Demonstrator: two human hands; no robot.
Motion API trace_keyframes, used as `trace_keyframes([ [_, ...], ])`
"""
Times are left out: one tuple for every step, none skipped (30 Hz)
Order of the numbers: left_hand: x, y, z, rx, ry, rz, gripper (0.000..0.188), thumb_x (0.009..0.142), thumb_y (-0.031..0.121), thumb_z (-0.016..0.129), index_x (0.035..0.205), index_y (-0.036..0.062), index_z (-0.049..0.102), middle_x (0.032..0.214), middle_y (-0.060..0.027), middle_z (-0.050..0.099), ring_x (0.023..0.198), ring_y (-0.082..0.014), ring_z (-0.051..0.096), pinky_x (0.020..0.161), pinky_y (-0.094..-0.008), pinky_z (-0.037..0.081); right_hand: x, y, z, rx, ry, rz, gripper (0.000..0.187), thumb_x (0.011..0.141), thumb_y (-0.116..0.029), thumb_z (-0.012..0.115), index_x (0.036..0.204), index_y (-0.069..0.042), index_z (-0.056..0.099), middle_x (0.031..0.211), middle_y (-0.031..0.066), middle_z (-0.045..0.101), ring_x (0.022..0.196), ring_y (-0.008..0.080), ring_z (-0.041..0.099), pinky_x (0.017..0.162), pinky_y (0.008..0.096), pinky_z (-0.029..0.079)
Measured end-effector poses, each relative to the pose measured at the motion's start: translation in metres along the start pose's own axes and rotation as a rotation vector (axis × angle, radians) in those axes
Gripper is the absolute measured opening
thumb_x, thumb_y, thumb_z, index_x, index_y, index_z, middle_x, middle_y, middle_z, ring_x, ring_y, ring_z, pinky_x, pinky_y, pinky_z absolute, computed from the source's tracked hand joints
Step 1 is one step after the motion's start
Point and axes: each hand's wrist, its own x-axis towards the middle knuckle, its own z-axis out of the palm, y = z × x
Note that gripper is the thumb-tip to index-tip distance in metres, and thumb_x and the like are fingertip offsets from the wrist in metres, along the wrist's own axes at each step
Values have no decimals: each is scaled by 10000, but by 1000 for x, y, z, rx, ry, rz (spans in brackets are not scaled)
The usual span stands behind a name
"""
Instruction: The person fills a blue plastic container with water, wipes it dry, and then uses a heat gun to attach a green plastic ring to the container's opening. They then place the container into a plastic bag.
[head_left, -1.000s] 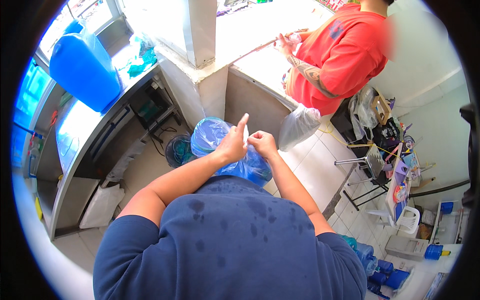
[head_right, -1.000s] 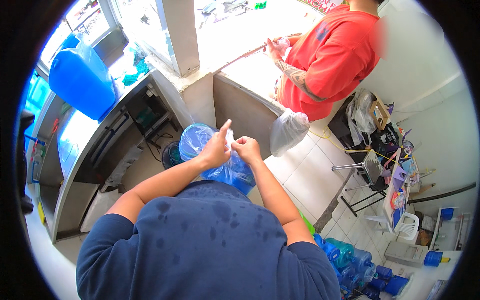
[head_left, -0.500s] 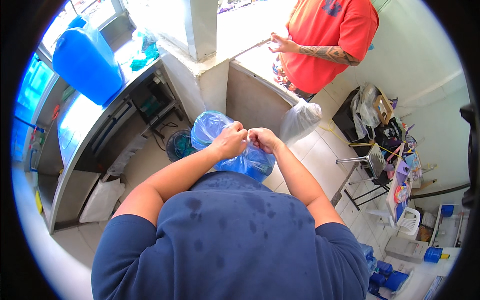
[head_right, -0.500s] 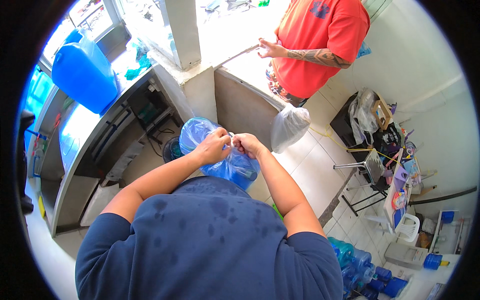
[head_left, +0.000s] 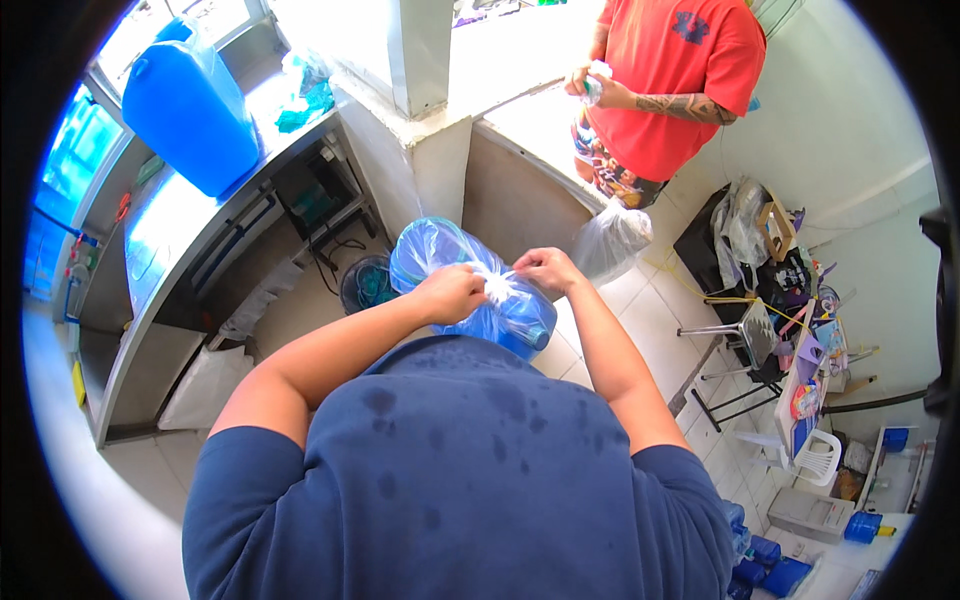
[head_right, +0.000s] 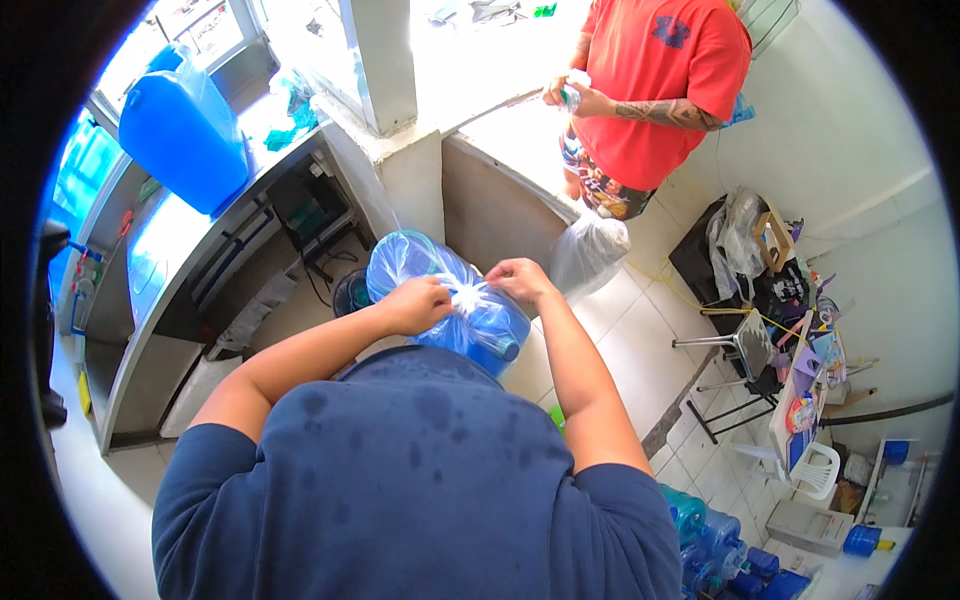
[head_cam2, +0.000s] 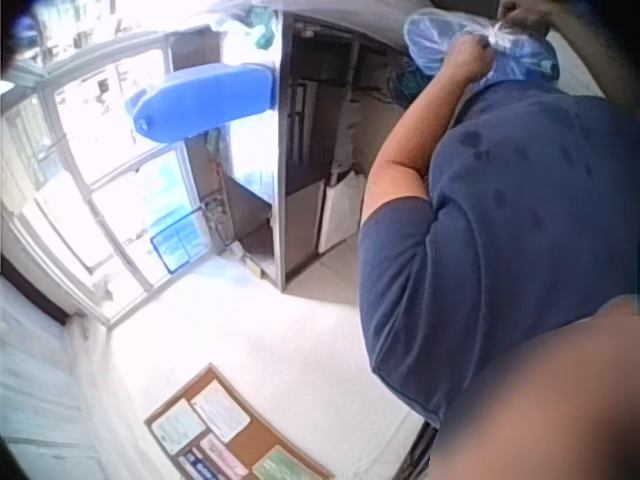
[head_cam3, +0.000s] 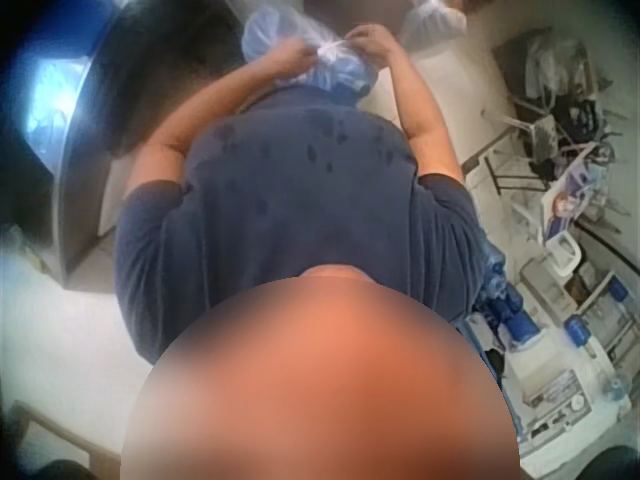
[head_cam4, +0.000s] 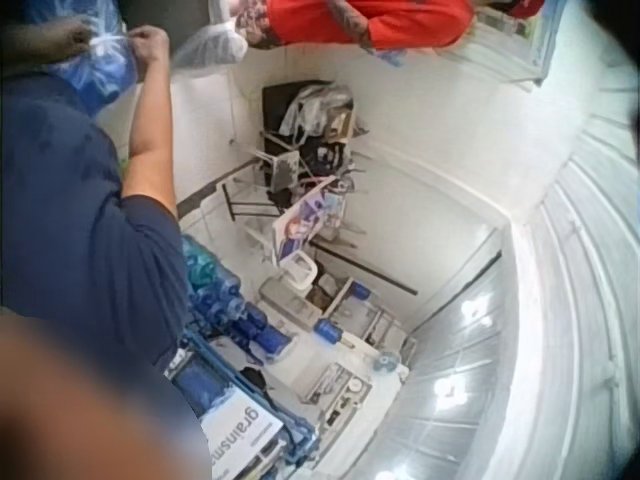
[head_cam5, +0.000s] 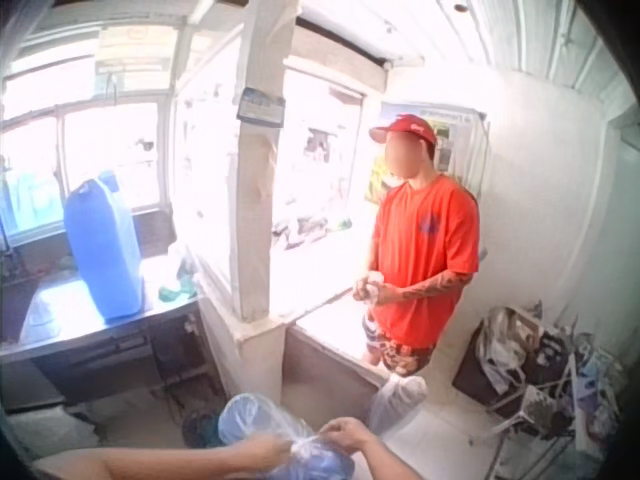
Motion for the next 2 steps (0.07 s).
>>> trace_keyframes([
  [-5,-4,-5,-70,10,-18,307,876,280,664,1098,72,707,1086,-192,659,1059,-354,625,917,-474,487,0,7,-5,-55,166,39,284,864,-118,742,1146,-89,724,1044,90,719,882,145,672,822,292,544],
  [-10,-10,-11,-106,48,53,307,876,280,664,1098,72,707,1086,-192,659,1059,-354,625,917,-474,487,-5,16,-6,-83,310,59,348,869,-136,749,1214,-116,709,1176,131,706,952,177,685,890,304,544],
])
